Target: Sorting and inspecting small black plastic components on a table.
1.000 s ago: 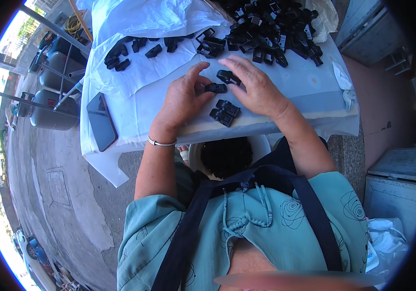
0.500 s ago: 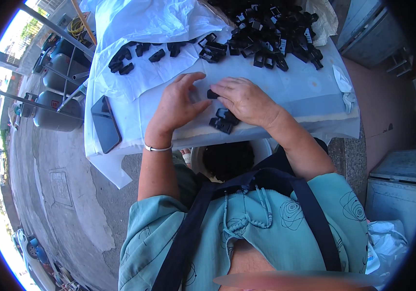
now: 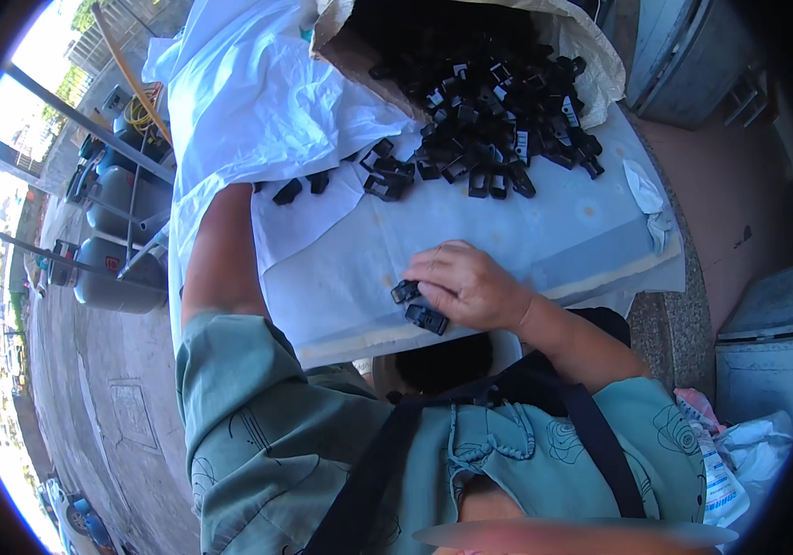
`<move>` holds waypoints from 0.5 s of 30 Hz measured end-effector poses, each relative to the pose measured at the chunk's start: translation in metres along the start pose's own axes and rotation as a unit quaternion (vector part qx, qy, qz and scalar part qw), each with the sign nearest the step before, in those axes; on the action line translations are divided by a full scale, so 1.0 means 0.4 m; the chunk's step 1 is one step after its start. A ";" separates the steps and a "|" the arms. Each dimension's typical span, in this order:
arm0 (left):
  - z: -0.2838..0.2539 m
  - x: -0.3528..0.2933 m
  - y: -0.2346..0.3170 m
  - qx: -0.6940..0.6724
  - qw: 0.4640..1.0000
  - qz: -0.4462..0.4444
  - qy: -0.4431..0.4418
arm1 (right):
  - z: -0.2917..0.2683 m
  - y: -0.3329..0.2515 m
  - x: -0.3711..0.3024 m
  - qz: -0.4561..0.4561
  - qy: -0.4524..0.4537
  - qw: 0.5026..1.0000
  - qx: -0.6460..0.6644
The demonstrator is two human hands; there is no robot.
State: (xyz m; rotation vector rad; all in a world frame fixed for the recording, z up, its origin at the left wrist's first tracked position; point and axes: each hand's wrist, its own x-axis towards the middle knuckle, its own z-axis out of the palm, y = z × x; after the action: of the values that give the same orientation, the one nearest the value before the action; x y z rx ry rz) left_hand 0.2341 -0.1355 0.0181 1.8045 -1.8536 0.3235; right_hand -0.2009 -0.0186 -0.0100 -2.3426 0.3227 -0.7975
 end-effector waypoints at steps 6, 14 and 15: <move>0.182 0.129 -0.068 -0.035 0.999 0.000 -0.017 | 0.009 -0.018 0.002 0.001 0.025 0.999 -0.027; 0.145 0.140 -0.096 0.003 0.999 -0.028 -0.027 | 0.011 -0.009 0.007 -0.006 0.022 0.999 -0.038; 0.121 0.132 -0.091 0.012 0.999 -0.031 -0.027 | 0.014 -0.009 0.008 -0.011 0.025 0.999 -0.033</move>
State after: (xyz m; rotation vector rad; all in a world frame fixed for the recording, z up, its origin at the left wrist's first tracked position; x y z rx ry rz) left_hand 0.2615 -0.2083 -0.0015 1.9001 -1.8338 0.2771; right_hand -0.1949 -0.0145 -0.0097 -2.3944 0.3493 -0.8696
